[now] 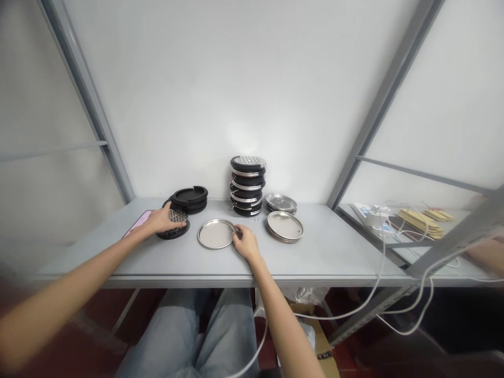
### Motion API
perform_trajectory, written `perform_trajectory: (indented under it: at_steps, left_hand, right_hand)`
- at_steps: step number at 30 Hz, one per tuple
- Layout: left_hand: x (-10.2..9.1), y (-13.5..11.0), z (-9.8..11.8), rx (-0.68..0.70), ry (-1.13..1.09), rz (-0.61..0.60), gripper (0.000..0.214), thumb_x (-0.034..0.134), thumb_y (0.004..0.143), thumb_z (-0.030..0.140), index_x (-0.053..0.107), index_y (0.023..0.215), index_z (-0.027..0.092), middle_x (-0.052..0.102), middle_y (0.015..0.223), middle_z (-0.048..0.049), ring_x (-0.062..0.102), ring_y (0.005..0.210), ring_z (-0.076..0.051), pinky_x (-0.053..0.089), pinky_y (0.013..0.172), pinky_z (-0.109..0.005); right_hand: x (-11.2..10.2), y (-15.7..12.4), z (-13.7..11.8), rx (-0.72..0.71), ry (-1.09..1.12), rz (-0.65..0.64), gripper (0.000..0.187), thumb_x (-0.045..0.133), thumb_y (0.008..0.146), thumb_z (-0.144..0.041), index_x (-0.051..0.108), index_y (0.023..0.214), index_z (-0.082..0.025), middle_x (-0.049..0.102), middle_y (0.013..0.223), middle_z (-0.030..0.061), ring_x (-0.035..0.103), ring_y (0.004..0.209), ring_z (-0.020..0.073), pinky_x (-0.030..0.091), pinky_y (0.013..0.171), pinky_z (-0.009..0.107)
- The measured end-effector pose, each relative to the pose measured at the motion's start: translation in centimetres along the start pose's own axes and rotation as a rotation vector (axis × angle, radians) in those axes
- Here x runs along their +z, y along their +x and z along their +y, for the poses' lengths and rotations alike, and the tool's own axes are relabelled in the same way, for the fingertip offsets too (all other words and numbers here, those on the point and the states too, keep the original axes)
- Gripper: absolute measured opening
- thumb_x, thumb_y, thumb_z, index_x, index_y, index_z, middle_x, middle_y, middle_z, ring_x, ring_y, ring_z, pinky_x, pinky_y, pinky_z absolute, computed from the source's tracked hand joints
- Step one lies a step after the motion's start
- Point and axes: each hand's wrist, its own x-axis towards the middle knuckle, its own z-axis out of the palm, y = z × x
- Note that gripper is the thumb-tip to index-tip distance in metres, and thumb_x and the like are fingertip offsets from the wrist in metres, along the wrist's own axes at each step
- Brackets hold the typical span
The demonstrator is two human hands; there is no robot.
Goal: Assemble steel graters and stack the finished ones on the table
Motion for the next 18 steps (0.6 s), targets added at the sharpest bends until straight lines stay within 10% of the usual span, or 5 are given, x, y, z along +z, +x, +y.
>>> perform_trajectory:
  at_steps: [6, 18]
  left_hand:
    - [-0.1, -1.4, 2.6, 0.075, -0.072, 0.119, 0.101, 0.064, 0.067, 0.067, 0.03, 0.141, 0.008, 0.052, 0.133, -0.0245, 0.05, 0.122, -0.04, 0.04, 0.098, -0.044]
    - [5.9, -3.3, 10.2, 0.685, -0.365, 0.191, 0.101, 0.078, 0.062, 0.053, 0.032, 0.144, 0.018, 0.031, 0.15, -0.018, 0.033, 0.136, -0.036, 0.03, 0.112, -0.049]
  right_hand:
    - [-0.2, 0.0, -0.2, 0.031, 0.105, 0.096, 0.032, 0.05, 0.087, -0.033, 0.065, 0.109, -0.015, 0.069, 0.11, 0.0127, 0.064, 0.1, 0.0239, 0.05, 0.088, 0.039]
    - [-0.3, 0.3, 0.0, 0.043, 0.482, -0.053, 0.035, 0.056, 0.082, -0.045, 0.067, 0.099, -0.015, 0.074, 0.093, 0.0098, 0.069, 0.085, 0.0232, 0.053, 0.082, 0.038]
